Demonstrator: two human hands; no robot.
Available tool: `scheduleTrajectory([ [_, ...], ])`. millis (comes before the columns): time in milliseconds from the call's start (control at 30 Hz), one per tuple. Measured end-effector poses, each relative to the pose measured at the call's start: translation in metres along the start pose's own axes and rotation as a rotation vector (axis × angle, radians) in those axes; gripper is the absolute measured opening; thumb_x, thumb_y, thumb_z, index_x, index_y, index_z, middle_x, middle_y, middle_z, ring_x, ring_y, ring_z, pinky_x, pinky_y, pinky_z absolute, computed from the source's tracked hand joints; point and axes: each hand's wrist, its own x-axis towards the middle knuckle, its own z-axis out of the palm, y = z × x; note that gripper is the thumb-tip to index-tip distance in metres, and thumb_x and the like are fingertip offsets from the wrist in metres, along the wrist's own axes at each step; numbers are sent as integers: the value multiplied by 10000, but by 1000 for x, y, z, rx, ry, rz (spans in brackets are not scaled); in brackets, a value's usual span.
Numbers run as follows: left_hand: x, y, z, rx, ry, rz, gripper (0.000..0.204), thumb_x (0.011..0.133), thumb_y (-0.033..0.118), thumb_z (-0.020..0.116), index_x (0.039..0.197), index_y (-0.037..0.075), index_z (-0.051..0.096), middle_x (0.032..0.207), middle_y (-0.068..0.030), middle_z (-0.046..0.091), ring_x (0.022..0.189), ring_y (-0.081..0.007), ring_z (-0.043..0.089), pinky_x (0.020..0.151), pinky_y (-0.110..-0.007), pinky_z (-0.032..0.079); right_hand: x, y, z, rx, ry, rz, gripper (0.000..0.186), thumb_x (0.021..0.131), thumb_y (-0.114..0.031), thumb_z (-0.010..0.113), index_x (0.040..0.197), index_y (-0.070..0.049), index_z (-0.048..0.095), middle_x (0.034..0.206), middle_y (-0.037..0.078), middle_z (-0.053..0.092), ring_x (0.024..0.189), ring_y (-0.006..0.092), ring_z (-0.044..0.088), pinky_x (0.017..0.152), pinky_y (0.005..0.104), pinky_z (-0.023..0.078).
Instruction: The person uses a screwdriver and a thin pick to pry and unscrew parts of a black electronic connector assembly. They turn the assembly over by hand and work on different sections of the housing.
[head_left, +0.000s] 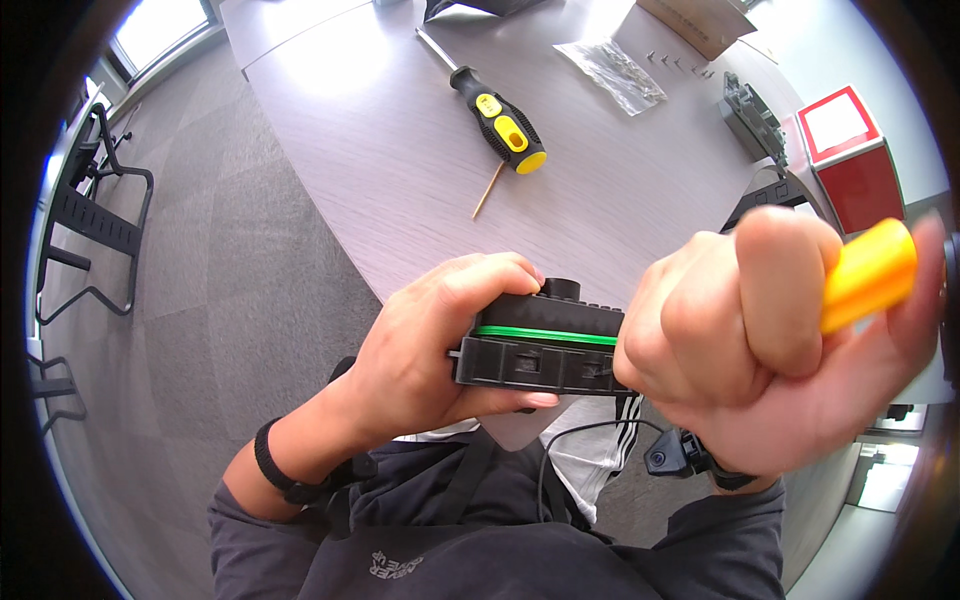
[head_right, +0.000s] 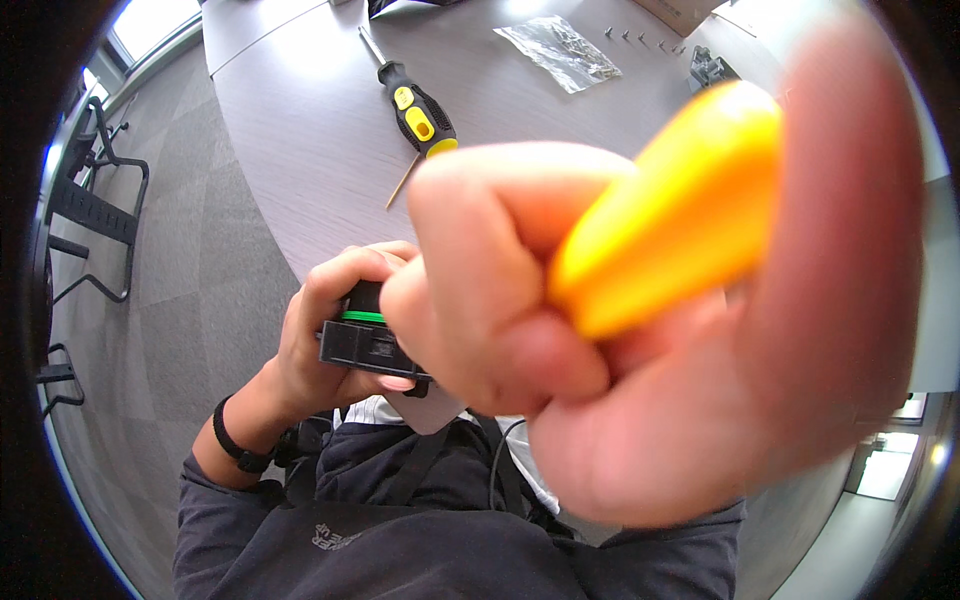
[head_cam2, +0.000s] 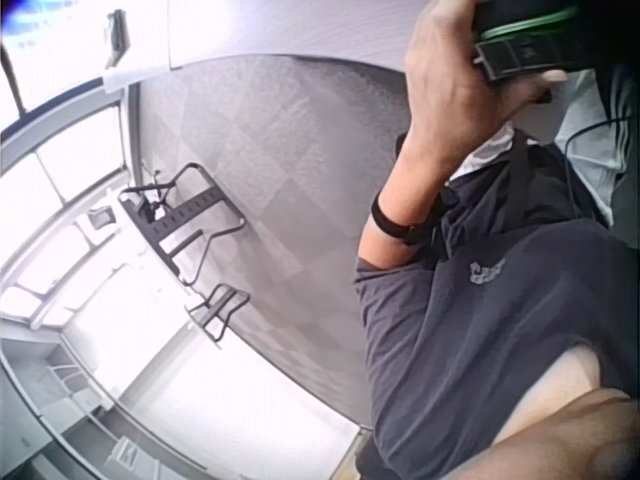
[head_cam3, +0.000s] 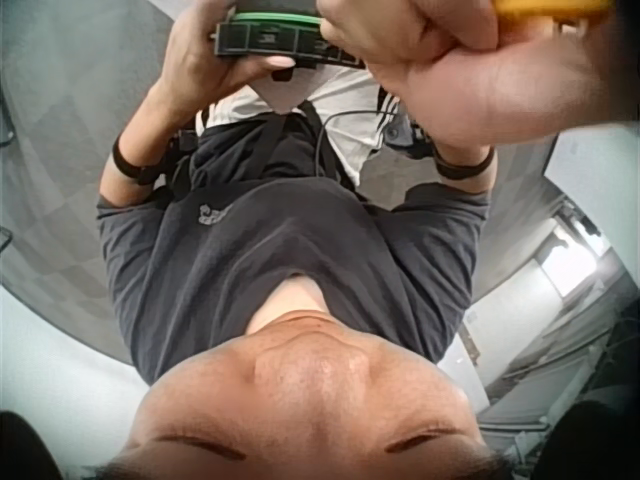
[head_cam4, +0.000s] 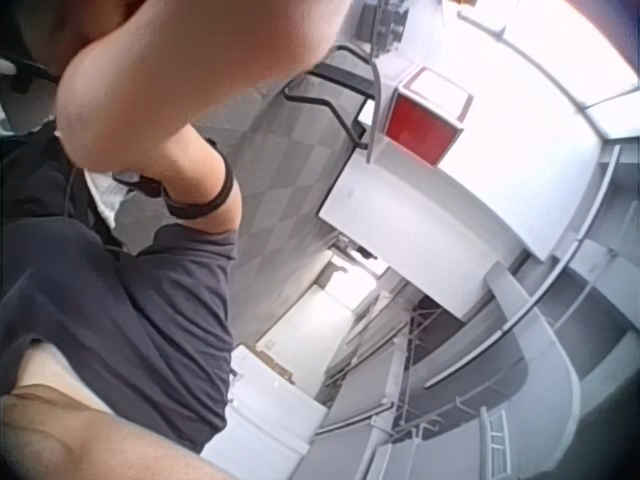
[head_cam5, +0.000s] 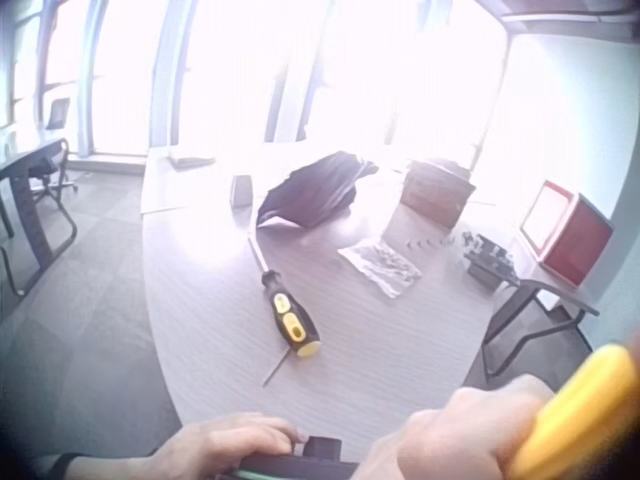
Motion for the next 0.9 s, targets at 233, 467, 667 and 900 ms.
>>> scheduleTrajectory([
  [233,-1,-1,3,-30,11,-6,729,620,278,871,1180,55,460,1045,-140,601,852,-309,617,762,-391,507,-1,0,3,-35,15,-4,636,933,-667,195,580,-146,286,372,-1,277,275,82,151,281,238,157],
  [467,-6,-2,4,-14,6,-21,707,634,256,862,1177,55,456,1036,-132,598,863,-315,615,774,-393,506,2,15,-9,262,57,-60,616,940,-655,201,595,-153,290,394,-22,267,320,70,106,303,244,105],
  [667,-3,2,2,32,-3,-33,688,644,240,857,1174,56,459,1056,-131,596,886,-317,615,790,-388,504,0,7,-6,139,42,-24,617,934,-667,196,593,-158,273,404,-26,264,329,68,107,309,241,101],
  [900,-7,-1,-2,16,-81,-46,699,722,287,821,1215,14,406,1074,-181,570,1027,-332,612,851,-400,506,-3,14,-14,240,-21,-125,603,938,-655,203,593,-165,269,406,-34,254,332,62,110,306,237,105],
])
